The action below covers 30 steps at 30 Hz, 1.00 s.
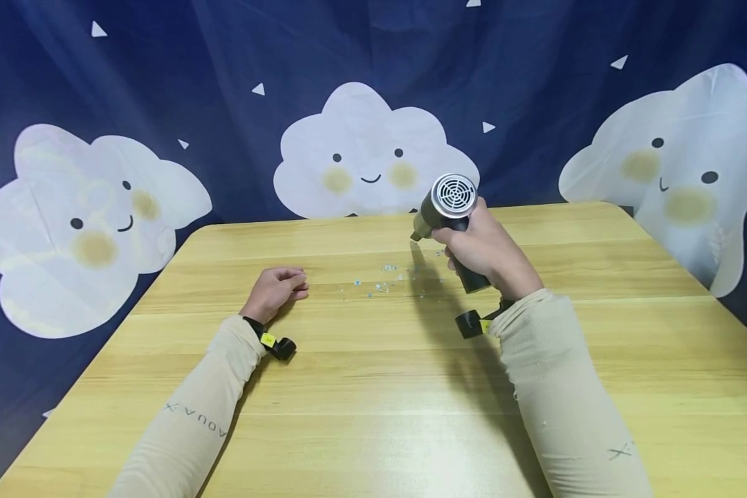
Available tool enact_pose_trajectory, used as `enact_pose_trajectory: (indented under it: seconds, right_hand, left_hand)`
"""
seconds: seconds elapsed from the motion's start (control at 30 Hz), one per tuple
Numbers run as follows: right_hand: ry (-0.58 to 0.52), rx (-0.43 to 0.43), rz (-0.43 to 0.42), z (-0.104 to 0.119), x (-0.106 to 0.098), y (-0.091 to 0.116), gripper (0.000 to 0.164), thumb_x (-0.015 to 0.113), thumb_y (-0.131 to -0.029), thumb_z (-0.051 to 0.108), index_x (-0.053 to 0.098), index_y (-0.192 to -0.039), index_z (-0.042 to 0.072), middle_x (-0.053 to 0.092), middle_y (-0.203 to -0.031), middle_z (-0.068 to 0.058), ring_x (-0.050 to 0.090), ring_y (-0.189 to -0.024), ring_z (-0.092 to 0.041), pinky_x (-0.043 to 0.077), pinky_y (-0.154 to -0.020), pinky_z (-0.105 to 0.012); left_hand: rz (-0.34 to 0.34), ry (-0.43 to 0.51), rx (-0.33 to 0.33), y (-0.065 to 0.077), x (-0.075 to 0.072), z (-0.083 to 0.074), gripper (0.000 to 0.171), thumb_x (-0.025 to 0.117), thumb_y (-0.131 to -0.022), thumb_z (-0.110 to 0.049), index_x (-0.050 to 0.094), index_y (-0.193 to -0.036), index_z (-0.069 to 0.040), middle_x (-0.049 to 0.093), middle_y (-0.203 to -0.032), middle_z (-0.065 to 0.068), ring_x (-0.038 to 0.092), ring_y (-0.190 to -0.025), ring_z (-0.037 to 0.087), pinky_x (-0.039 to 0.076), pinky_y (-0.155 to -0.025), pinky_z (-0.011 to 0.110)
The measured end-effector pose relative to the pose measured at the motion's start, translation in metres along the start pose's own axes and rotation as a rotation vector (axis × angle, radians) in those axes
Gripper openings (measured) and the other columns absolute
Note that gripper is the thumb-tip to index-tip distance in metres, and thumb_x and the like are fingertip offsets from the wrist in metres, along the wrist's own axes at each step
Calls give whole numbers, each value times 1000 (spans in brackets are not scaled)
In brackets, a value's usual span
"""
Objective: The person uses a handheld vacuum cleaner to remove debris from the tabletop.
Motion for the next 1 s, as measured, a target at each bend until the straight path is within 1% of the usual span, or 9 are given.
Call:
enact_pose_trajectory:
  seconds: [0.13, 0.33, 0.5, 0.77, 1.0]
  right_hand:
    - [7, 15, 9, 0, -1, 0, 45, 56, -91, 9, 32, -129, 11, 51, -70, -14, 51, -49, -22, 50, -44, -32]
    - [27, 8, 10, 0, -2, -1, 40, 56, -92, 9, 36, -127, 9, 51, -67, -12, 51, -48, -21, 49, -44, -32]
    - [32, 8, 8, 1, -2, -2, 42, 56, -92, 10, 35, -128, 9, 51, -67, -12, 51, -48, -21, 49, -44, -32]
    - [17, -18, -1, 2, 0, -3, 45, 57, -91, 9, 35, -130, 12, 51, -69, -14, 51, -48, -23, 50, -44, -33]
    - [30, -27, -31, 1, -10, 2, 46, 57, -92, 10, 33, -131, 14, 51, -70, -13, 51, -48, -23, 49, -43, -33]
  left_hand:
    - [-1, 7, 2, -1, 0, -1, 24, 58, -94, -10, 63, -114, 4, 57, -131, 11, 65, -90, 17, 60, -71, 16]
    - [-1, 22, 1, -1, 2, -3, 23, 58, -94, -9, 63, -112, 5, 53, -137, 11, 65, -90, 17, 60, -72, 17]
    - [1, 23, 11, -1, 1, -5, 24, 58, -94, -8, 63, -112, 6, 53, -136, 12, 64, -92, 18, 60, -73, 17]
    - [-7, 7, -11, 1, -2, -1, 24, 58, -94, -10, 63, -112, 4, 55, -135, 10, 64, -92, 17, 60, -71, 16]
    - [6, 12, -7, -1, 0, -1, 24, 58, -94, -10, 63, -113, 4, 56, -131, 10, 64, -93, 19, 60, -72, 18]
Point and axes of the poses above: each hand's wrist, its own y-axis away from the middle knuckle, its own x-axis out of the palm, z = x × y, the point moved 3 cm from there along -y, towards the middle knuckle
